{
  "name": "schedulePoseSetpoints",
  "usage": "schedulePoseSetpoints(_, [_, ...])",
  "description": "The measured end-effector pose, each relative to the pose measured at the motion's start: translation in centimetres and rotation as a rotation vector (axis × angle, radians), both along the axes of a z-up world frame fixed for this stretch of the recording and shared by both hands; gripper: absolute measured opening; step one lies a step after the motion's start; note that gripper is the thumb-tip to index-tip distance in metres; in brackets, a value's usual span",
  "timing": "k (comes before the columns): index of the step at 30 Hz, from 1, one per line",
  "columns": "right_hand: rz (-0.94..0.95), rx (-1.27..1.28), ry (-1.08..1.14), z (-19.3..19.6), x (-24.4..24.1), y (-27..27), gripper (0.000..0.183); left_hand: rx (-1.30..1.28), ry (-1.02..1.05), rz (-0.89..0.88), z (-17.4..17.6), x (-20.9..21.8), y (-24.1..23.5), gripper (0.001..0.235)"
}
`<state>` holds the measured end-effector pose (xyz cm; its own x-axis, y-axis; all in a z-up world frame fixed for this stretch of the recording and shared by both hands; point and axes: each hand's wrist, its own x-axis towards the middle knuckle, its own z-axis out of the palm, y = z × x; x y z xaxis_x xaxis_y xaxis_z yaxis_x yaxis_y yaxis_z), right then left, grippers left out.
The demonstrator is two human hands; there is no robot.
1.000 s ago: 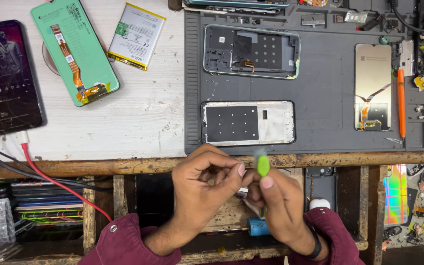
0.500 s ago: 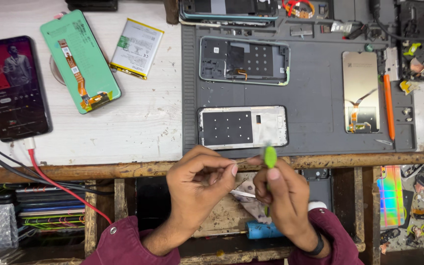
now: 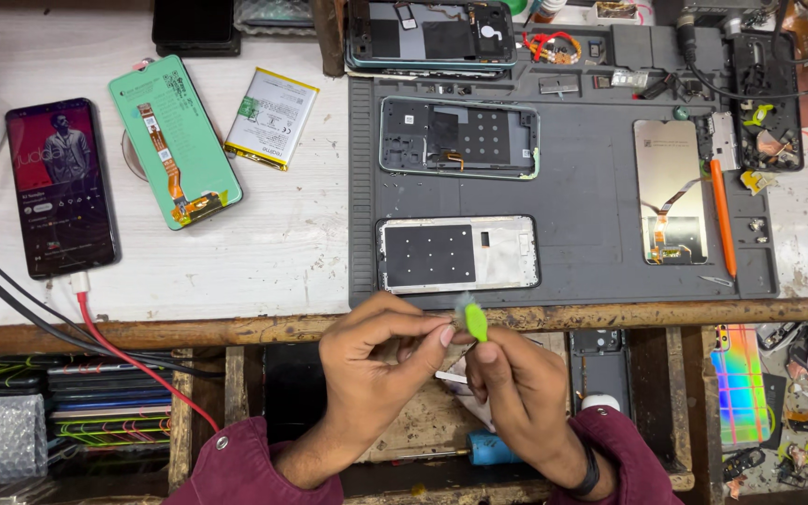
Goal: The person cleans the back of a disassembled smartphone using a cloth, a toothbrush, and a small brush. They wipe the surface, scrub with the toothbrush, and then use the brush to remove debris from the phone's back panel.
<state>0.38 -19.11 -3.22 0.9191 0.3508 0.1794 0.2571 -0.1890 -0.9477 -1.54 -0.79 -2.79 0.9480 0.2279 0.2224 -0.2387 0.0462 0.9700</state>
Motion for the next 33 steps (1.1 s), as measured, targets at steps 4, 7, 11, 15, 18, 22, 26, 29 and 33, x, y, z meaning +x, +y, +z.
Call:
schedulePoseSetpoints(4, [0.043, 0.033, 0.006, -0.17, 0.13, 0.08, 0.033, -0.029, 0.02, -0.019, -0.08, -0.08, -0.11, 0.01])
schedulePoseSetpoints(7, [0.053, 0.057, 0.021, -0.27, 0.18, 0.14, 0.034, -0.026, 0.046, -0.028, 0.03, -0.02, -0.1, 0.011])
schedulePoseSetpoints(11, [0.099, 0.061, 0.014, -0.37, 0.23, 0.05, 0.032, -0.134, 0.09, -0.106, 0.12, -0.02, -0.03, 0.012])
schedulePoseSetpoints(15, [0.077, 0.059, 0.026, -0.58, 0.2, -0.16, 0.033, -0.11, 0.166, -0.143, -0.15, 0.2, 0.2, 0.015])
schedulePoseSetpoints(18, [0.118, 0.088, 0.067, -0.73, 0.28, -0.3, 0.032, -0.171, 0.156, -0.194, -0.4, 0.47, 0.28, 0.014])
schedulePoseSetpoints(22, [0.085, 0.138, 0.137, -0.78, 0.22, -0.32, 0.033, -0.289, 0.188, -0.228, -0.44, 0.53, 0.29, 0.014])
schedulePoseSetpoints(26, [0.128, 0.091, 0.011, -0.73, 0.2, -0.29, 0.031, -0.353, 0.205, -0.227, -0.23, 0.57, 0.13, 0.012])
schedulePoseSetpoints(29, [0.08, 0.091, 0.018, -0.82, 0.14, -0.22, 0.031, -0.329, 0.209, -0.221, -0.11, 0.58, 0.13, 0.013])
schedulePoseSetpoints(33, [0.111, 0.099, 0.048, -1.0, 0.19, -0.27, 0.032, -0.384, 0.226, -0.224, -0.02, 0.58, 0.06, 0.013])
